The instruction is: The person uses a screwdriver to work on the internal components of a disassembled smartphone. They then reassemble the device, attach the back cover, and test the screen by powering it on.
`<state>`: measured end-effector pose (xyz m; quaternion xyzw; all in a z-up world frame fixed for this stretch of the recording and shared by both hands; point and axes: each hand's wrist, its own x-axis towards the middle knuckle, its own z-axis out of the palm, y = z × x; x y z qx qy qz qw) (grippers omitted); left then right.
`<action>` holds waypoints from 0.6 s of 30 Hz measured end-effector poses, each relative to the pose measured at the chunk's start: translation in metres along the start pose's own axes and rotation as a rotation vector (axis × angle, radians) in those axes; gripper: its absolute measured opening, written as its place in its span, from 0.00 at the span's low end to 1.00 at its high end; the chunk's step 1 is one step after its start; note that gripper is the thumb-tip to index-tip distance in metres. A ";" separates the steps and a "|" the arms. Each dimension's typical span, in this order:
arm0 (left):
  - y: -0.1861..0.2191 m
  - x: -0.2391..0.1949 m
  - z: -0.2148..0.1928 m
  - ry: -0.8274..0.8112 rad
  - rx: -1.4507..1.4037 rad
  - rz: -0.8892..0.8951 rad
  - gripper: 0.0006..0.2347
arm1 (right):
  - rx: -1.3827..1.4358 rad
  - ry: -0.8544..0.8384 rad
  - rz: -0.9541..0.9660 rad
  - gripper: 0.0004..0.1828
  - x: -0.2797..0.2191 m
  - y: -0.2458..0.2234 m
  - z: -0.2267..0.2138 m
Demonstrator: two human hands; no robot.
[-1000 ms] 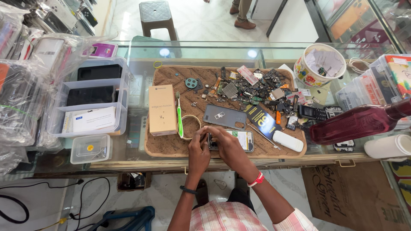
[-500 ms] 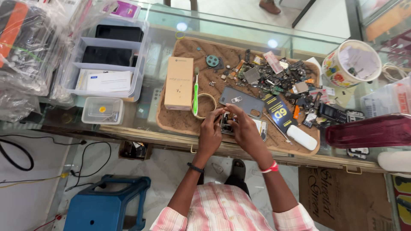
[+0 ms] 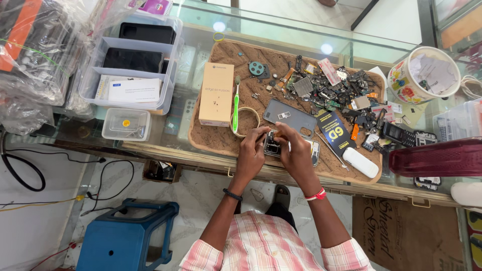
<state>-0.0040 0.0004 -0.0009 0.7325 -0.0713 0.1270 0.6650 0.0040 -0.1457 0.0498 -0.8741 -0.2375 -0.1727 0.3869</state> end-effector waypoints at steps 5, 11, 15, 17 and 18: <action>0.001 0.000 0.000 -0.005 0.008 0.001 0.20 | 0.081 0.032 -0.004 0.32 -0.012 0.021 0.006; 0.003 0.000 -0.001 0.003 0.023 0.006 0.19 | 0.359 0.133 0.028 0.32 -0.033 0.028 0.015; 0.003 0.000 -0.001 0.002 0.000 0.025 0.19 | 0.491 0.133 0.140 0.32 -0.037 0.035 0.024; 0.003 0.000 -0.001 0.002 0.001 0.020 0.19 | 0.523 0.136 0.147 0.32 -0.037 0.037 0.028; 0.003 0.000 -0.001 0.002 0.001 0.018 0.20 | 0.540 0.137 0.150 0.32 -0.037 0.038 0.029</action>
